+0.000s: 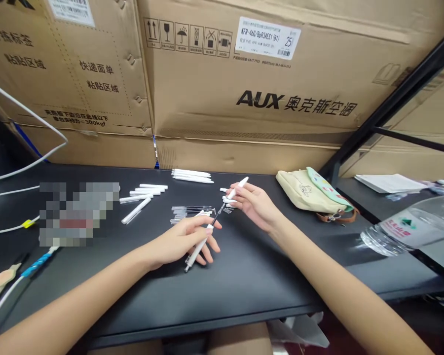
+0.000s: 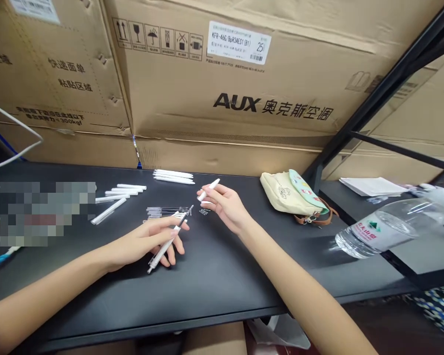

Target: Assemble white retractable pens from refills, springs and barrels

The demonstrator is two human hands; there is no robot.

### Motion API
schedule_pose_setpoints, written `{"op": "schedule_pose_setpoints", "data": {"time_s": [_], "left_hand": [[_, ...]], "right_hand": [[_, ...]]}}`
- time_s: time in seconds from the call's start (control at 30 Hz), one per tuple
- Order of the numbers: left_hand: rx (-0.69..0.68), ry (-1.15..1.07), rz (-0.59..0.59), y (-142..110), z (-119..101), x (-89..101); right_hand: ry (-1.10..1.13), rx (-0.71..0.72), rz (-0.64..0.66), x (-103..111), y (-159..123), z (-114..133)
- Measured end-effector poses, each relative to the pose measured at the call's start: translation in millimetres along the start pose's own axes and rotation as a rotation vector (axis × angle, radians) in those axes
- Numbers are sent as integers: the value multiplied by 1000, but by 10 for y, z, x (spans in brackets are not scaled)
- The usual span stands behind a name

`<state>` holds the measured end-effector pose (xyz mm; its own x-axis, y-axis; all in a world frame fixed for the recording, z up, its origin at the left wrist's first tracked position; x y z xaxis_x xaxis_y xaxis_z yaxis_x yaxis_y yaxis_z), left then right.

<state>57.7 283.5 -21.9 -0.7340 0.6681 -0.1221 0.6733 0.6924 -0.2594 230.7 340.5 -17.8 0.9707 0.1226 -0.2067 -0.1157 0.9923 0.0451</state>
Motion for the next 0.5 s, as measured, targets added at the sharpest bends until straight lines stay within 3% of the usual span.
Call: {"op": "schedule_pose_setpoints", "data": {"time_s": [0.13, 0.37, 0.5], "left_hand": [[28, 23, 20, 6, 3, -21], [9, 22, 3, 15, -14, -16], [-41, 40, -24, 26, -10, 22]], "right_hand": [[14, -44, 58, -157, -84, -14], [26, -45, 72, -214, -140, -21], [-38, -40, 158, -278, -172, -36]]}}
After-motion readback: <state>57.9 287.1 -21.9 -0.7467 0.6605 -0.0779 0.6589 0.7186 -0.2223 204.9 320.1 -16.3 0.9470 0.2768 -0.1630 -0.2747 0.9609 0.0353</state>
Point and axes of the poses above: each hand's wrist, its own y-axis towards the middle knuckle, its own x-axis out of the back of the hand, z = x × y, the point moved 5 cm from there along y, towards the middle knuckle, and after that the axes turned 2 degrees about -y, right-handed, at the moved point
